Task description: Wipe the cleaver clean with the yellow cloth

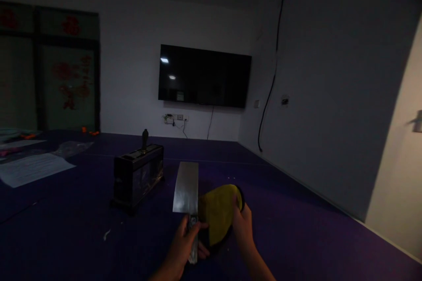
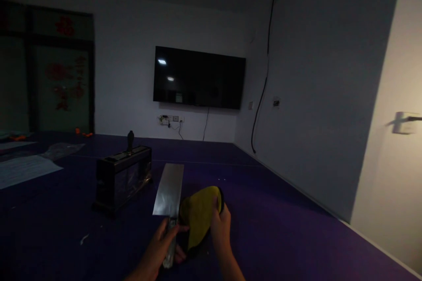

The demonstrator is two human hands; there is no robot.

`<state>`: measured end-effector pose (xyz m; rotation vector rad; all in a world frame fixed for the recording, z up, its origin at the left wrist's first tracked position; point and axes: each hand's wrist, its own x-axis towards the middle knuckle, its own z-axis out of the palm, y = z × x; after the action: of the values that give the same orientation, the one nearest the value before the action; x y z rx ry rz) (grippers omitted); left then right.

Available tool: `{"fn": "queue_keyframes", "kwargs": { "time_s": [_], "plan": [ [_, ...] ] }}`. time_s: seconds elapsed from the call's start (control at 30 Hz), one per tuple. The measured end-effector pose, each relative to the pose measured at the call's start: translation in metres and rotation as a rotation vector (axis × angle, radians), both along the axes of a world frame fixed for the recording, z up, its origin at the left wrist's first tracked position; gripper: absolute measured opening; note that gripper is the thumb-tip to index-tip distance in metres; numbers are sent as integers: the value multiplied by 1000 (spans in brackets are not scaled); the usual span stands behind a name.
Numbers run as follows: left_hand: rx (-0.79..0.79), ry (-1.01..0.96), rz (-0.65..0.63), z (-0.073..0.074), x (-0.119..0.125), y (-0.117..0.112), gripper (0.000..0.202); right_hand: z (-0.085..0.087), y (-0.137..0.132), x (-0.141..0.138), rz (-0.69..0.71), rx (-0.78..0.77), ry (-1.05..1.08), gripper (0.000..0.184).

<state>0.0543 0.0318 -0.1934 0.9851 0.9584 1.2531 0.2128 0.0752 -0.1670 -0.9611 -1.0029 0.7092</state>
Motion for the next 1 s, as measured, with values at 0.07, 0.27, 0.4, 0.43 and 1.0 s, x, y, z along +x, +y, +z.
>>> {"fn": "queue_keyframes", "kwargs": {
  "time_s": [0.07, 0.27, 0.4, 0.43, 1.0],
  "plan": [
    [-16, 9, -15, -3, -1, 3, 70, -3, 1, -1, -25, 75, -143, 29],
    [35, 25, -18, -9, -1, 10, 64, -23, 4, -12, 144, 159, -420, 46],
    [26, 76, -50, -7, -3, 16, 66, -19, -3, -19, 205, 146, -681, 57],
    [46, 91, -61, -7, -3, 17, 63, -15, -6, -21, 208, 149, -754, 55],
    [39, 192, -109, -11, -1, 21, 58, -12, -11, -28, 120, 254, -1294, 78]
  ]
}}
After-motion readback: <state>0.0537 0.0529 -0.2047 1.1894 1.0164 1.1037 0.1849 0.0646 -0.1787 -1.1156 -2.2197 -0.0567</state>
